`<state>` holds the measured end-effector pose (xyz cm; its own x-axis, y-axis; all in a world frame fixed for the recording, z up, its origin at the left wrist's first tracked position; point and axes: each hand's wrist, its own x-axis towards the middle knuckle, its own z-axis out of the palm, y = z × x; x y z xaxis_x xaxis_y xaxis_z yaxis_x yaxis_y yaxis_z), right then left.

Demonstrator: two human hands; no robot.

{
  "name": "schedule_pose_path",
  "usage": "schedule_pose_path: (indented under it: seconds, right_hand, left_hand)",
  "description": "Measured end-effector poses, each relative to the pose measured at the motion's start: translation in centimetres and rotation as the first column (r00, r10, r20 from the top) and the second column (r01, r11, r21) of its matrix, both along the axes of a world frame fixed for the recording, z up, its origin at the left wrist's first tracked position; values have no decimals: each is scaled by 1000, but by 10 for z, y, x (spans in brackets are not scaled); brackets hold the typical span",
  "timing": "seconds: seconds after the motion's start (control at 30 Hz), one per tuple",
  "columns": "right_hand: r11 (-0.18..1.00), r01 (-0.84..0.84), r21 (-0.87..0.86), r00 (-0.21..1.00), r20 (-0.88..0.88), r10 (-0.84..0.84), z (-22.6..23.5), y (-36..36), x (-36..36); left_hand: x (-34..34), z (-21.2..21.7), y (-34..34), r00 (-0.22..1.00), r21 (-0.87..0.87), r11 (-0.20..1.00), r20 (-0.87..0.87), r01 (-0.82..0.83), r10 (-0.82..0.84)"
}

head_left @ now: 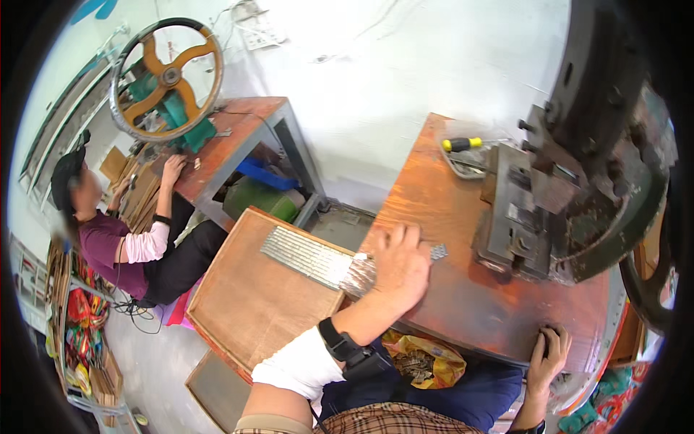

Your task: Operating a manual hand-press machine to process small metal components.

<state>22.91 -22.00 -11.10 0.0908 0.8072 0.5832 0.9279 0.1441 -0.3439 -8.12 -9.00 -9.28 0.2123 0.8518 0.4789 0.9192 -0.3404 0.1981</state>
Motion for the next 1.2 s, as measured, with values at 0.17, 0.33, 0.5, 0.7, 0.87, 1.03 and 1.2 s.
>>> schedule_pose_path:
  seconds: [0.17, 0.33, 0.5, 0.7, 0.87, 1.03, 1.2]
  right_hand:
    - [999, -32, -21, 998, 45, 33, -5, 0, 6]
    - [997, 21, -75, 998, 56, -16, -11, -6, 11]
    - [992, 44, -114, 998, 42, -40, -14, -1, 11]
    - [998, 55, -15, 995, 78, -53, -1, 5, -8]
    - [998, 67, -6, 986, 154, -66, -5, 7, -5]
    - [998, 67, -13, 983, 172, -64, -5, 6, -5]
    - [994, 103, -33, 977, 193, -95, 1, 6, -11]
  left_hand:
    - [-47, -2, 1, 827, -139, 986, 562, 87, 7]
    - [-212, -35, 3, 342, -437, 883, 814, -170, 469]
    - [-368, -152, 15, 300, -569, 671, 613, -475, 731]
    - [-337, -143, 33, 604, -462, 609, 181, -645, 776]
    - [-352, -152, 34, 601, -440, 684, 335, -581, 726]
    - [-378, -147, 44, 499, -658, 637, 426, -401, 754]
    - [-346, -125, 45, 738, -590, 694, 230, -412, 634]
